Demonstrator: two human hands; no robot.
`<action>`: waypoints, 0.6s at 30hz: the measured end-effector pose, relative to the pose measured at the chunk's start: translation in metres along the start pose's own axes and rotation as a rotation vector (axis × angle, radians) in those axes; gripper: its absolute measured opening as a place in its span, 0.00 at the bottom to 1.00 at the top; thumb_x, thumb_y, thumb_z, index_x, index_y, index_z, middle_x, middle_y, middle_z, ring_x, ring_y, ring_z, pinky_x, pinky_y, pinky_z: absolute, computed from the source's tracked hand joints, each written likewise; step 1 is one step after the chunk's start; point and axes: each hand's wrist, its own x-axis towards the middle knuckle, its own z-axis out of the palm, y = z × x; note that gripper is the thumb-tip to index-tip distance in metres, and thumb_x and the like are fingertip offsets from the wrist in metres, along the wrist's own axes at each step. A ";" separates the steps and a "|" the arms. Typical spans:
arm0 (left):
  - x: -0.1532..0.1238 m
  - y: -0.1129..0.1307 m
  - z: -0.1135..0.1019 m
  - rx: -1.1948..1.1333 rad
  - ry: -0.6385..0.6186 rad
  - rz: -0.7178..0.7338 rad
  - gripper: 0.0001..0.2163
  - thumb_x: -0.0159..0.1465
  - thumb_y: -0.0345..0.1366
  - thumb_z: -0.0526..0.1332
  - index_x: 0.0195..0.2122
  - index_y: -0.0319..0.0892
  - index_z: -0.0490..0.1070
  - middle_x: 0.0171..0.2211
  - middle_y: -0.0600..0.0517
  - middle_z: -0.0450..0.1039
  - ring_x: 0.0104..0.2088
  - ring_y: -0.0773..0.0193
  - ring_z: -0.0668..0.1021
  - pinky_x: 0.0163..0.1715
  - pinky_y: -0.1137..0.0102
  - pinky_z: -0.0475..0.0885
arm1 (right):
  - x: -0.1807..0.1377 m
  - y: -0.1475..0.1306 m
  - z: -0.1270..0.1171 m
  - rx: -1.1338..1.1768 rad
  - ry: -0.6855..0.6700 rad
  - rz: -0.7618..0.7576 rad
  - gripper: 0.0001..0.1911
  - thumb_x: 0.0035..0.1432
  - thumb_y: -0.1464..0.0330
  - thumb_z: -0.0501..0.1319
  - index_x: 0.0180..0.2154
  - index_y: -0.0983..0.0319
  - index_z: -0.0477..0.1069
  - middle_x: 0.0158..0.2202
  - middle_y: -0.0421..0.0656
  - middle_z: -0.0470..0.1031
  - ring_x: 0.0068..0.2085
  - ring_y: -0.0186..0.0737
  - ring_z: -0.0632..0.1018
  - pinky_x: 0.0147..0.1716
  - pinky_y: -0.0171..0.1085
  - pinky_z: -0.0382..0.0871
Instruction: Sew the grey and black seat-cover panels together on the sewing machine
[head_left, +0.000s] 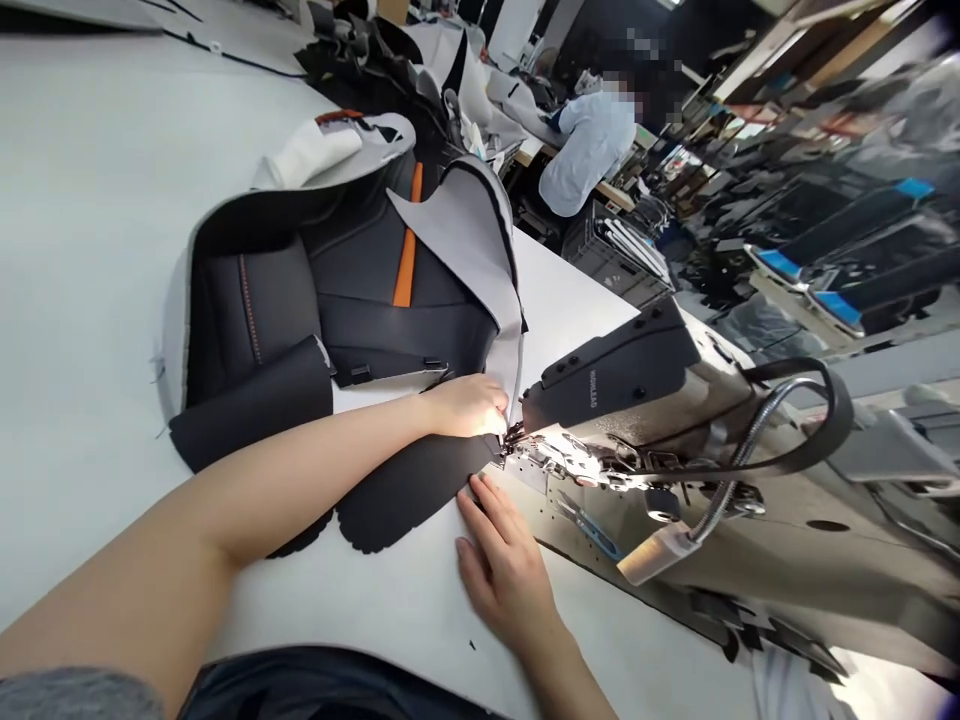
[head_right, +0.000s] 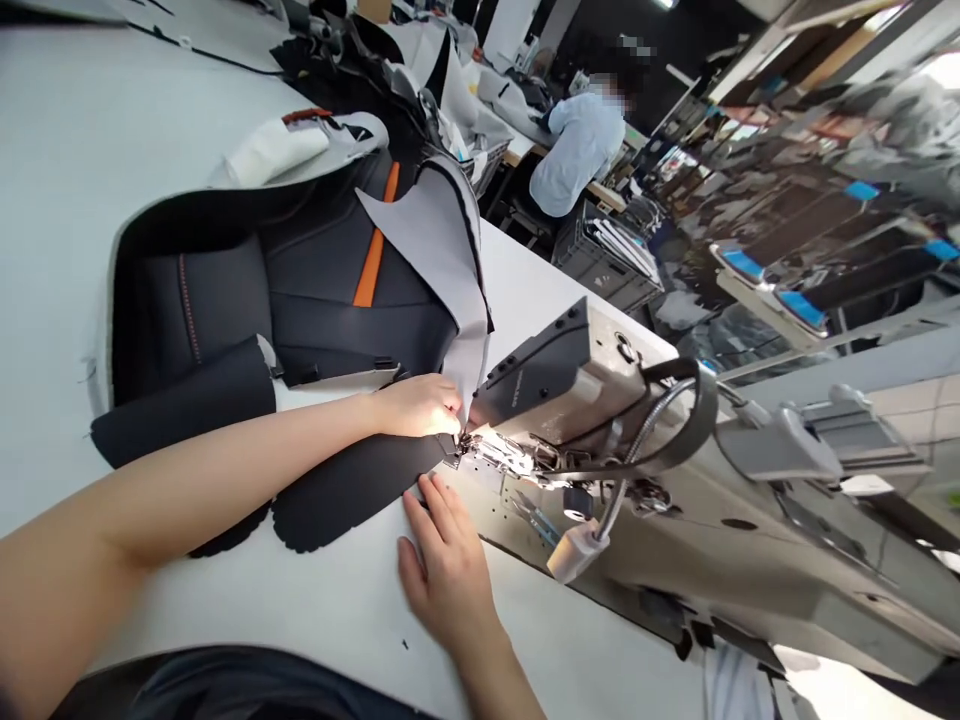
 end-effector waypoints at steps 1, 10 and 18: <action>-0.001 0.001 -0.001 0.001 -0.007 -0.010 0.10 0.63 0.32 0.60 0.25 0.43 0.76 0.28 0.51 0.72 0.32 0.63 0.70 0.36 0.68 0.61 | 0.000 0.000 0.000 0.003 -0.001 0.001 0.22 0.61 0.73 0.52 0.57 0.67 0.62 0.60 0.53 0.61 0.62 0.51 0.60 0.56 0.53 0.65; -0.010 0.005 -0.012 0.188 0.164 -0.297 0.11 0.64 0.35 0.56 0.44 0.40 0.74 0.52 0.41 0.67 0.53 0.51 0.66 0.55 0.57 0.57 | -0.002 -0.004 -0.004 0.047 0.087 -0.052 0.16 0.61 0.76 0.51 0.49 0.63 0.69 0.54 0.51 0.69 0.58 0.47 0.68 0.55 0.52 0.67; -0.001 0.010 -0.015 0.262 0.062 -0.816 0.27 0.63 0.41 0.54 0.62 0.38 0.56 0.55 0.32 0.59 0.50 0.39 0.65 0.46 0.50 0.60 | 0.001 -0.009 -0.006 0.074 0.162 -0.057 0.15 0.61 0.76 0.50 0.45 0.63 0.71 0.49 0.49 0.73 0.54 0.45 0.72 0.53 0.50 0.69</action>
